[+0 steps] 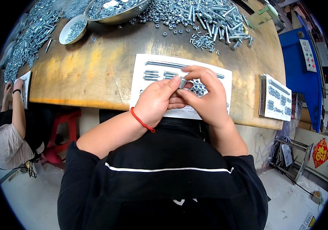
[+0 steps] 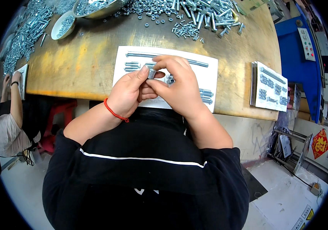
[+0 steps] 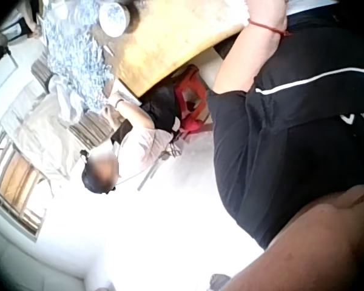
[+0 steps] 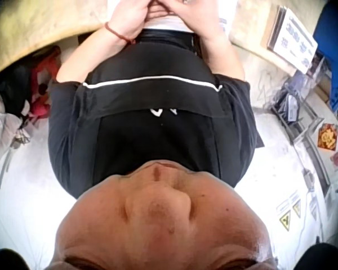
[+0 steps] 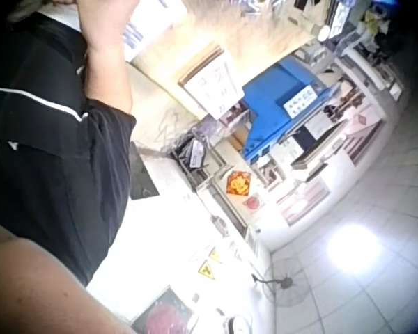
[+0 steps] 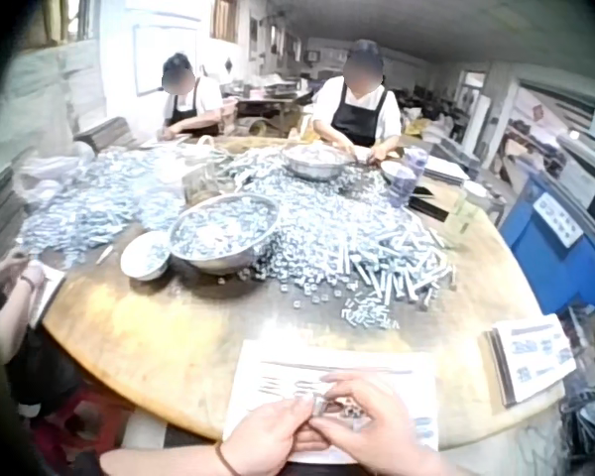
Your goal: The person assembles bolts, nuts, and washers by hand at a workbench. They pick fasteners from piles and bowls, thread nuts onto bolts, and place washers, then arrange the completed sets on a printed layout sheet.
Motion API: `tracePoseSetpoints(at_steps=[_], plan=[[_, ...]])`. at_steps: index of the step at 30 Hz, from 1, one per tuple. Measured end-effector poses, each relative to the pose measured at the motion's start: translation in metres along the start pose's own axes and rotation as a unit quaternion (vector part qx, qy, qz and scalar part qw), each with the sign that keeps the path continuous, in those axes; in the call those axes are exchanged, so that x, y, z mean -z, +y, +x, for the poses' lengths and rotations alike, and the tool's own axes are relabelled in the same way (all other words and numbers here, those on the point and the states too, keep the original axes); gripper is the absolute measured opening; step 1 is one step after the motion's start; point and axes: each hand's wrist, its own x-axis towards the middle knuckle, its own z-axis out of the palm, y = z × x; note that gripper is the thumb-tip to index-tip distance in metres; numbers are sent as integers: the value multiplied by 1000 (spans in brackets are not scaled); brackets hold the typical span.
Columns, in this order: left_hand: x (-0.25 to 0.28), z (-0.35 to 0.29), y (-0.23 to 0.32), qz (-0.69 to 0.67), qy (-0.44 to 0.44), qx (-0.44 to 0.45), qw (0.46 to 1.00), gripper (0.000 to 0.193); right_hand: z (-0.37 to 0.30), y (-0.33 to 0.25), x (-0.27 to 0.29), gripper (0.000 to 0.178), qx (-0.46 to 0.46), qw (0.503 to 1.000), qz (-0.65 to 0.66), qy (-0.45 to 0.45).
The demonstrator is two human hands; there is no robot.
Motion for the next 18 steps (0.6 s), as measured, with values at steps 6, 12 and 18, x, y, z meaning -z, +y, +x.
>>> tracePoseSetpoints(at_steps=[6,12,18], plan=[[2,1,-7,96,-118,15,988,30,-27,7,39,25,35,997,39,-61],[-17,3,-1,171,-121,20,978,27,-44,3,49,34,61,998,1,-10],[-24,9,-7,168,-126,28,977,29,-53,15,58,36,80,997,0,8]])
